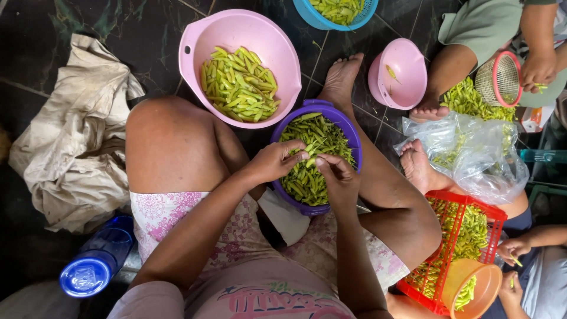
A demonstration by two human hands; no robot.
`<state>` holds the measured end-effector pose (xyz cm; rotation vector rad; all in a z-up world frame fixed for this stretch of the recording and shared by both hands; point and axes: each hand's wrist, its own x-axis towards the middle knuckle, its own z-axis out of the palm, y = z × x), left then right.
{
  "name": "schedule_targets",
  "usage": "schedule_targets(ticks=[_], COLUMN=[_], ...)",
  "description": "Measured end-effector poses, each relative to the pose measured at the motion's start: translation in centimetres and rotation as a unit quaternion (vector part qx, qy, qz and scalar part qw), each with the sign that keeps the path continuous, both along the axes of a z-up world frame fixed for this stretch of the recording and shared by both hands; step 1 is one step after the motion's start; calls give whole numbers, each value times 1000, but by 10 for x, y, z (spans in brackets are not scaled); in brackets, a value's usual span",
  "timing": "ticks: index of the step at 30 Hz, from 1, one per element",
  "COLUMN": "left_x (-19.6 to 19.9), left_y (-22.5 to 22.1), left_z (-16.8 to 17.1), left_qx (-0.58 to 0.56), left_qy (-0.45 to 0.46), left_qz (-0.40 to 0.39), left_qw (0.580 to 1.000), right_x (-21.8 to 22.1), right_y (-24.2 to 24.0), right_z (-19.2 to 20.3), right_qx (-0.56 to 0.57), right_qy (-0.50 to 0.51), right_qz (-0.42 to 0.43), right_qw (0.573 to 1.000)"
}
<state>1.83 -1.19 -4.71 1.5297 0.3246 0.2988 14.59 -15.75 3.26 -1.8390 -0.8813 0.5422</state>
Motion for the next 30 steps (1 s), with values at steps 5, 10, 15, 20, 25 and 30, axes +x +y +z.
schedule_targets(ticks=[5,10,15,20,25,30], left_x=[-3,8,6,16,3,6], left_y=[-3,-12,-14,-19,-24,-28], left_z=[1,-22,-7,-18,11,0], left_qx=[-28,-62,-113,-106,-89,-65], left_qy=[-14,-32,-57,-86,-70,-69], left_qz=[2,16,68,98,70,57], left_qw=[1000,997,990,986,991,994], right_x=[-6,-21,-32,-36,-28,-25], right_y=[10,21,33,35,21,10], right_z=[-9,-9,-13,-20,-34,-30], right_qx=[23,41,72,99,107,70], right_qy=[-67,-162,-173,-124,-77,141], right_qz=[-1,-8,-22,-29,-40,-51], right_qw=[997,986,982,987,990,986])
